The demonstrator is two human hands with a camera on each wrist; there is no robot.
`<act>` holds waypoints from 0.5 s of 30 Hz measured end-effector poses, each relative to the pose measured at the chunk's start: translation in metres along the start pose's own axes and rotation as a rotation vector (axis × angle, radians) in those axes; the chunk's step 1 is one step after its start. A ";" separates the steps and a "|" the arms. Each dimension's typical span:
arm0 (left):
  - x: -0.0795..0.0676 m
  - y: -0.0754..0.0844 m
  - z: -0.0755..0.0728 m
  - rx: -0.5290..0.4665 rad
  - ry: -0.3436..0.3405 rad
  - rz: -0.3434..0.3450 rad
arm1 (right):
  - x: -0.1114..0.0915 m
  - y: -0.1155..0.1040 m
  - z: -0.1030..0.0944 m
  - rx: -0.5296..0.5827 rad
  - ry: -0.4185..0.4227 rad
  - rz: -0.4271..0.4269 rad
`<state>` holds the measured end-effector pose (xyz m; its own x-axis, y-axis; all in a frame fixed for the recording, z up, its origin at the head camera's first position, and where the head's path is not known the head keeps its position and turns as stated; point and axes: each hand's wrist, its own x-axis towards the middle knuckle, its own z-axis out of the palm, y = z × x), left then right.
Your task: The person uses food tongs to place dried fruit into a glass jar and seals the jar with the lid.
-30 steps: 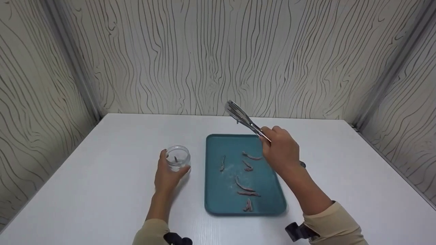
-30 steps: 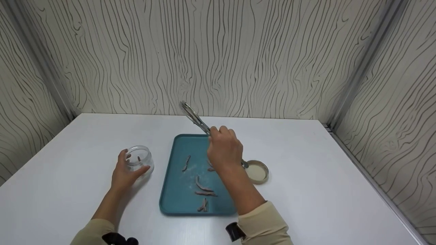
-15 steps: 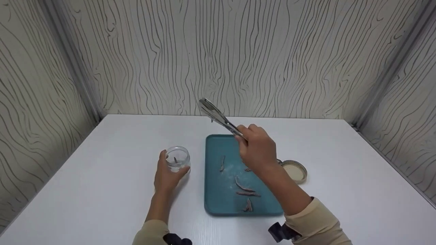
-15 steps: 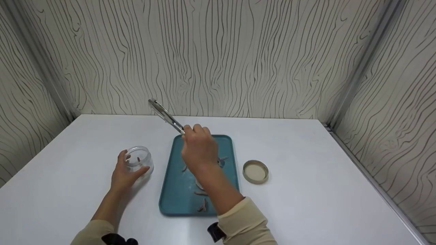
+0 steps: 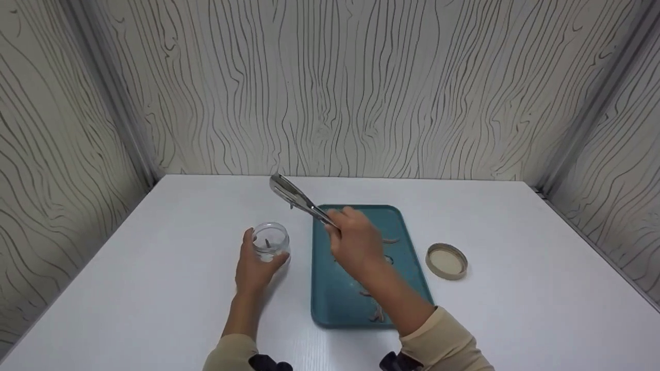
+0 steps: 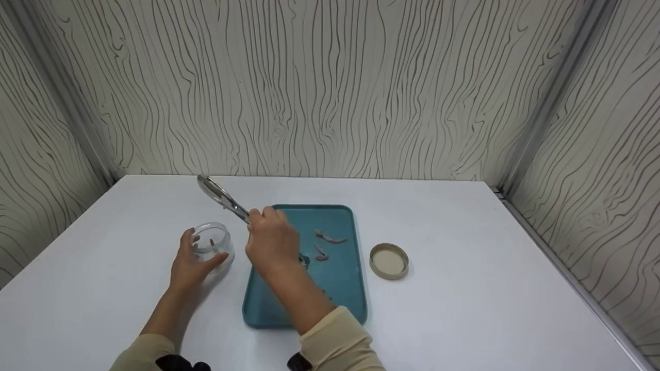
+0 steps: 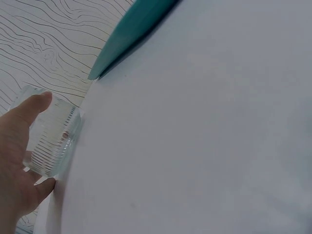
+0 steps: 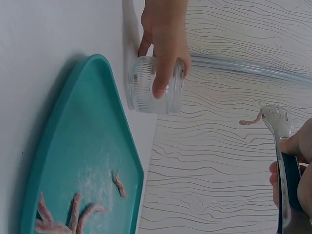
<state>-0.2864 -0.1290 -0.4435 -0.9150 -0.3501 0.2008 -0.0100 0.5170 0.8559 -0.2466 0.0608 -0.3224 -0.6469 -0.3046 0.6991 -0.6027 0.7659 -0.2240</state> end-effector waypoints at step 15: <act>-0.002 0.004 -0.002 0.013 0.012 0.016 | -0.013 -0.009 0.036 0.000 -0.111 0.110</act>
<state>-0.2836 -0.1279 -0.4400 -0.9102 -0.3507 0.2204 -0.0003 0.5327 0.8463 -0.2495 0.0380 -0.3543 -0.7566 -0.2797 0.5911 -0.5256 0.7979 -0.2951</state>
